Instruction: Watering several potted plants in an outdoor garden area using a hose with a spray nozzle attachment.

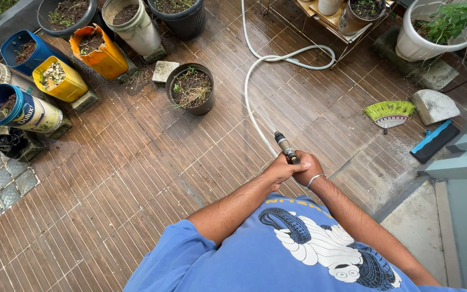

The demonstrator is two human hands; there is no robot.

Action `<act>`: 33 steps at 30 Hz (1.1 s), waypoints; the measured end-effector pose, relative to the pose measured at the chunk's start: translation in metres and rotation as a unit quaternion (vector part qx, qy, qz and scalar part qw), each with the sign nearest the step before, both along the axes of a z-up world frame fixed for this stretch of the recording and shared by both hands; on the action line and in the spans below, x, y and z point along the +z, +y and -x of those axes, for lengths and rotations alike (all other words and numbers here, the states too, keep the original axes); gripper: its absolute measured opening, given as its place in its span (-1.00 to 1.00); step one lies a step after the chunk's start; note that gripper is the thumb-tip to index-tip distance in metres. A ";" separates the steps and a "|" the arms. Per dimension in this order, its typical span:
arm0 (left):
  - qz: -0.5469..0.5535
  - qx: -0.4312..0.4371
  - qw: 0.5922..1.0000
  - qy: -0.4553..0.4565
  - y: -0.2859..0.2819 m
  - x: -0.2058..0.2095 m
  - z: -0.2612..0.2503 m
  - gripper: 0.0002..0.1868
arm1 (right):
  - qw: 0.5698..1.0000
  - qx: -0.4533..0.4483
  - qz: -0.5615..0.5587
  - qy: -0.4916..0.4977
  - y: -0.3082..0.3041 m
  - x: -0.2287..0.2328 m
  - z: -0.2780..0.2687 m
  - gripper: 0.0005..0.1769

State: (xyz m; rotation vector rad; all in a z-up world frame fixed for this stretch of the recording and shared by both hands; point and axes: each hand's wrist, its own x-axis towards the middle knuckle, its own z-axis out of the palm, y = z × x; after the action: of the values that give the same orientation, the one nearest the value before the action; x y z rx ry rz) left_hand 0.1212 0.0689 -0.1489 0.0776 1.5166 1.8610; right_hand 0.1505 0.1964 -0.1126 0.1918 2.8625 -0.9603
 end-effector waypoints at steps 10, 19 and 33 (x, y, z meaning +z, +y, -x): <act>0.048 0.056 0.994 0.075 -0.107 0.031 -0.035 -0.15 | 0.997 0.022 -0.003 0.072 -0.099 0.003 -0.012 -0.78; 0.112 0.019 0.993 0.013 -0.247 0.027 -0.091 0.20 | 0.981 -0.176 0.051 0.068 -0.187 -0.019 -0.071 -0.71; 0.096 -0.090 0.991 0.012 -0.309 0.014 -0.137 0.14 | 0.970 -0.235 -0.025 0.051 -0.234 -0.062 -0.188 -0.72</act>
State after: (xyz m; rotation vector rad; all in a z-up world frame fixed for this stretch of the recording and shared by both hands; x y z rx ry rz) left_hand 0.2583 -0.2404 -0.1350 0.1421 1.6403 1.5723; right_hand 0.3381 -0.0377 -0.1741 0.8812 2.9984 -0.9882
